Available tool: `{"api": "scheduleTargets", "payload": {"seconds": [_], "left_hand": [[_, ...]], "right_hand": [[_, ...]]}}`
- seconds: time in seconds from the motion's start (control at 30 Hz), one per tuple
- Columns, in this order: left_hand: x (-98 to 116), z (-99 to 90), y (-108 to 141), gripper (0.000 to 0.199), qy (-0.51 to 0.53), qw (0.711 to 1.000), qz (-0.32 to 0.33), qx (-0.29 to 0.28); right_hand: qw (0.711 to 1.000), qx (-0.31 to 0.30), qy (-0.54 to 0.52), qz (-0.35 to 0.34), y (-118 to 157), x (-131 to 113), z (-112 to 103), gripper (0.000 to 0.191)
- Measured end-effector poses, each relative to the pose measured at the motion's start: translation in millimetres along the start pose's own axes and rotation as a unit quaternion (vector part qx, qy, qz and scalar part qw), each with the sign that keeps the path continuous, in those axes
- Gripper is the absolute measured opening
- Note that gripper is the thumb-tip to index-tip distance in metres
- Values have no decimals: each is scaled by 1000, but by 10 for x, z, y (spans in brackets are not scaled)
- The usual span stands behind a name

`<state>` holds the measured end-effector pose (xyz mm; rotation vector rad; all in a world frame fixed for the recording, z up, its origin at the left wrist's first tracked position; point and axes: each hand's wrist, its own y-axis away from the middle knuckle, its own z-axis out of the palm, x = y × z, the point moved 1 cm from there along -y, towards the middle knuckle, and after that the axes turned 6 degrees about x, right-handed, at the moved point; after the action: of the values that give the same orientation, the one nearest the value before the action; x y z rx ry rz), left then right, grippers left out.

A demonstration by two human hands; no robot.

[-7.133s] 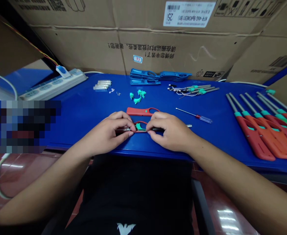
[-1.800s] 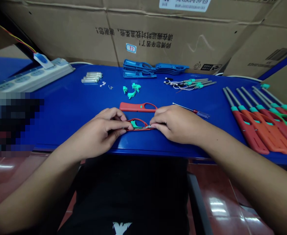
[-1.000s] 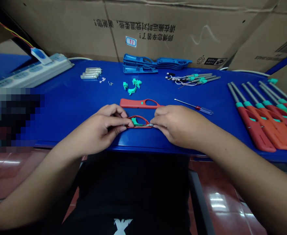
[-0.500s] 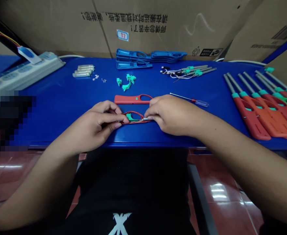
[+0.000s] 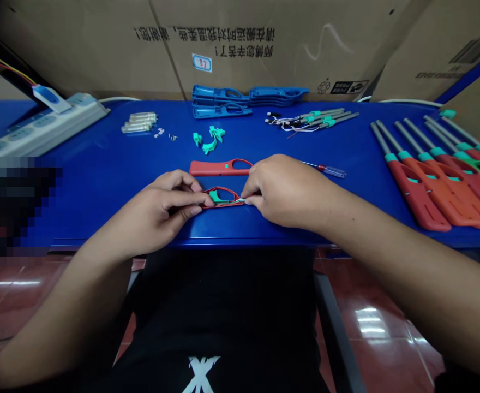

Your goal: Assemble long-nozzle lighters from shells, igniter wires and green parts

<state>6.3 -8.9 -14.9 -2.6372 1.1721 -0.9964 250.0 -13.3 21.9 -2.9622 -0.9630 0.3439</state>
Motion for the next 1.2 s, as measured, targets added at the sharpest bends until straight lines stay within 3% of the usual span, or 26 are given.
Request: {"api": "scheduleTargets", "payload": {"seconds": [0.07,0.3,0.6,0.83,1.2], "left_hand": [[-2,-1,4,26,0,1000,-1,1],[22,-12,12,29,-9,1000,-9,-5],[27,-27,8,28,-4,1000,-10,-9],[35,-35,-5,27,-3,1000,-13,-15],[-15,-113,37,19,11,1000,19,-1]], "right_hand": [[1000,-6,5,-17,-12,29,14,22],[985,71,-58,-144,112,190,151,31],[990,-10,-77,-119,15,143,59,31],[987,7,-66,-149,80,148,121,36],[988,9,-108,-111,99,116,115,35]]}}
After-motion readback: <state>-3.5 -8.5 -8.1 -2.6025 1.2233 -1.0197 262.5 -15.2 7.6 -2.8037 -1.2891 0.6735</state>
